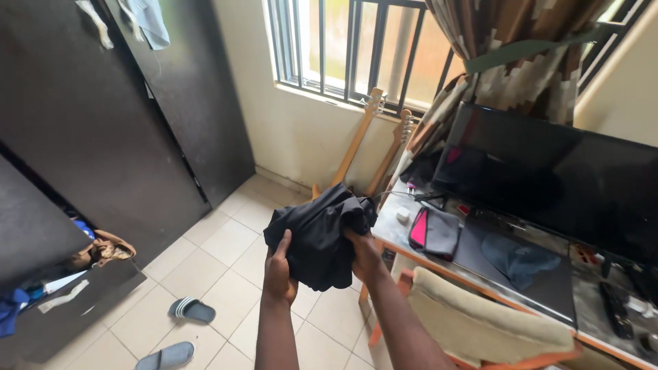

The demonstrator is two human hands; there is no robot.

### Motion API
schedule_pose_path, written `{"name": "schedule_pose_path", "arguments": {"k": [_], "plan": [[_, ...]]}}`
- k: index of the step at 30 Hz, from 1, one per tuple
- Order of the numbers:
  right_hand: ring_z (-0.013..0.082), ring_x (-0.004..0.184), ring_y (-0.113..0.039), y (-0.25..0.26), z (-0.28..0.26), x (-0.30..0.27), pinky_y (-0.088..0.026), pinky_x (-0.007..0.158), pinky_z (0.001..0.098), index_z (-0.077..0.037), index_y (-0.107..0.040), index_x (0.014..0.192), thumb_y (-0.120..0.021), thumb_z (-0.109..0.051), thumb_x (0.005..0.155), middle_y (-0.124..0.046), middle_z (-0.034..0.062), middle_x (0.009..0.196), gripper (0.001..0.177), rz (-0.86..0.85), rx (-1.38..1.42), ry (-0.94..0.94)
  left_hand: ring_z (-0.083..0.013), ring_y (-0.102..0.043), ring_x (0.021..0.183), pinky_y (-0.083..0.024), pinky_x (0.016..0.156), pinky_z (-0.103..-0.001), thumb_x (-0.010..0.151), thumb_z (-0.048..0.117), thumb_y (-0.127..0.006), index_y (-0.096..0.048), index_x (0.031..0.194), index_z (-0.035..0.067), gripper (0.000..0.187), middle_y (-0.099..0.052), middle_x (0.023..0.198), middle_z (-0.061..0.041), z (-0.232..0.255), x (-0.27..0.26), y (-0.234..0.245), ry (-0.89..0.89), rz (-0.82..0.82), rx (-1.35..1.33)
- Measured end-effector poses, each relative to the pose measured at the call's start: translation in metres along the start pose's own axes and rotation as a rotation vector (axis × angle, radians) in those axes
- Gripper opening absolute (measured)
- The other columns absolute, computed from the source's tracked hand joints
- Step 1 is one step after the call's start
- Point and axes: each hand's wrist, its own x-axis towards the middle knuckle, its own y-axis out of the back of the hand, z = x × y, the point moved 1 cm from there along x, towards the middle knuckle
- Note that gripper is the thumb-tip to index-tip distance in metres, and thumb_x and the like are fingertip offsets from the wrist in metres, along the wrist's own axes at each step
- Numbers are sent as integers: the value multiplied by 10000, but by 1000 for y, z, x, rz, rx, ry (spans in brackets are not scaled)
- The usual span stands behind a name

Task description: Folding clothes, putting them in a wardrobe, and then sweeping the floor.

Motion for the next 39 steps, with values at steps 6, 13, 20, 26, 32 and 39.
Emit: {"name": "schedule_pose_path", "arguments": {"k": [6,13,20,26,32,39], "plan": [[330,1113,-676,-11,36,94,-565,994,451,6,-557,1353,-626,4,888,-669,155,1214,470,-57,-13,107,-285,-565,1358,-469,1116,-399,995,264,-564,-434,1504,29,576,-568,1484,-168,35,81,34,-14,37,121],[283,1077,-692,-22,114,216,-577,940,451,-83,-557,1360,-677,-60,873,-691,108,1195,503,-58,40,-49,-302,-607,1282,-472,1095,-442,946,236,-630,-560,1412,12,522,-642,1385,-140,83,174,99,-71,137,18],[293,1052,-695,-92,153,387,-574,924,459,-31,-561,1387,-701,-148,929,-706,139,1196,493,-180,41,-150,-254,-621,1249,-480,1050,-388,947,326,-661,-588,1429,38,566,-663,1368,-113,177,298,131,-205,185,81],[308,1077,-705,-136,188,495,-570,954,477,3,-566,1351,-663,-198,924,-702,176,1231,482,-285,94,-304,-206,-600,1130,-453,942,-403,935,381,-652,-627,1303,92,469,-668,1239,-40,227,372,183,-268,341,77],[315,1122,-691,-154,242,581,-561,978,487,-14,-579,1343,-636,-260,879,-697,188,1260,529,-161,164,-517,-252,-642,1089,-510,945,-412,924,391,-610,-626,1266,87,458,-692,1210,-81,272,418,239,-363,403,-30],[333,1139,-664,-208,263,685,-513,1011,531,-14,-565,1356,-651,-278,901,-662,212,1288,534,-162,188,-451,-258,-707,1064,-496,906,-380,940,380,-602,-617,1194,94,383,-734,1217,-114,347,526,273,-363,368,11]]}}
